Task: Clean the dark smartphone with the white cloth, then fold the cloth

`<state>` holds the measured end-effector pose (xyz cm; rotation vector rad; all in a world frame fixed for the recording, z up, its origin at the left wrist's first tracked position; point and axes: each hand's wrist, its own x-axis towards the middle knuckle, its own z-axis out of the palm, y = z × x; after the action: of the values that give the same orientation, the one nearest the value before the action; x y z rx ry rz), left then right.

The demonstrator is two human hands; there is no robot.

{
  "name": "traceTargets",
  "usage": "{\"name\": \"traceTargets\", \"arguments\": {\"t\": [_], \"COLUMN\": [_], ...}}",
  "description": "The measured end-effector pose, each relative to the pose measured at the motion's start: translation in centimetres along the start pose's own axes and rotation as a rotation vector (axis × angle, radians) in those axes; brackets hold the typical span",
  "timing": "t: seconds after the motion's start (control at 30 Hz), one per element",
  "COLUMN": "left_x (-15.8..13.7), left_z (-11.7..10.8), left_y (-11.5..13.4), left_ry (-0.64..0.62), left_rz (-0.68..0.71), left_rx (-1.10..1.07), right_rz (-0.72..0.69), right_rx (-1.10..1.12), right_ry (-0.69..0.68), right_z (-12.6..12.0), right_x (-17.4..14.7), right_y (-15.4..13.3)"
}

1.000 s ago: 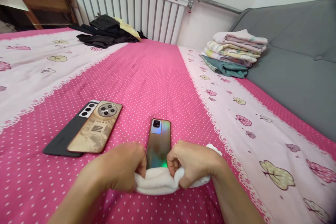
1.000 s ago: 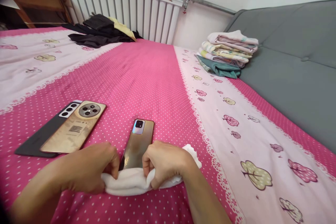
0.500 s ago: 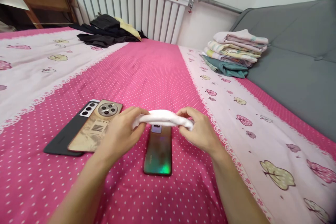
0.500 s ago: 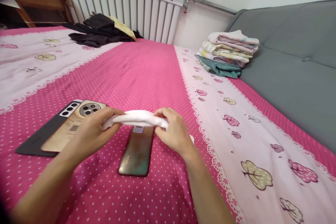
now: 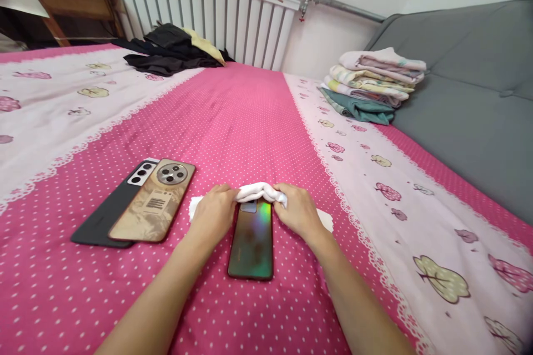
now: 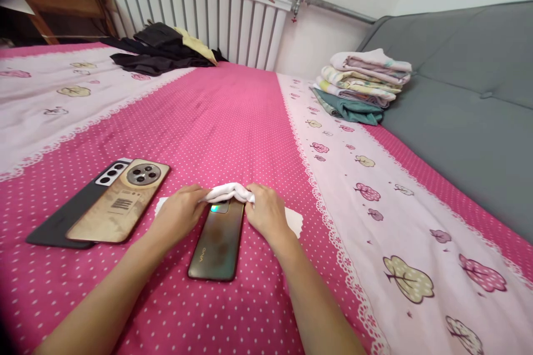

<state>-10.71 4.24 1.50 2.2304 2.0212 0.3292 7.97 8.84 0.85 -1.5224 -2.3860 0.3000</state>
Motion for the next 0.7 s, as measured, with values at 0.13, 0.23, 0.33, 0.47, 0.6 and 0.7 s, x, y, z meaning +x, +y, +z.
{"name": "traceTargets", "arguments": {"t": [0.13, 0.23, 0.33, 0.47, 0.6, 0.7], "left_x": [-0.2, -0.4, -0.5, -0.7, -1.4, -2.3], "left_z": [-0.4, -0.6, -0.6, -0.9, -1.6, -2.1], "left_y": [0.1, 0.2, 0.2, 0.2, -0.2, -0.5], "left_ry": [-0.055, -0.074, -0.077, -0.091, -0.170, -0.310], "left_rz": [0.009, 0.003, 0.009, 0.045, 0.093, 0.142], "left_rx": [0.057, 0.097, 0.108, 0.078, 0.015, -0.053], "right_rz": [0.020, 0.006, -0.011, -0.109, -0.235, -0.182], "right_rx": [-0.020, -0.012, -0.024, 0.085, 0.264, 0.194], "right_ry": [-0.051, -0.069, -0.073, -0.238, -0.446, -0.499], "right_z": [-0.3, -0.3, -0.8, -2.6, -3.7, -3.1], "right_x": [-0.2, -0.3, -0.4, -0.8, -1.9, -2.8], "right_y": [-0.1, -0.3, -0.3, 0.2, 0.3, -0.5]}}
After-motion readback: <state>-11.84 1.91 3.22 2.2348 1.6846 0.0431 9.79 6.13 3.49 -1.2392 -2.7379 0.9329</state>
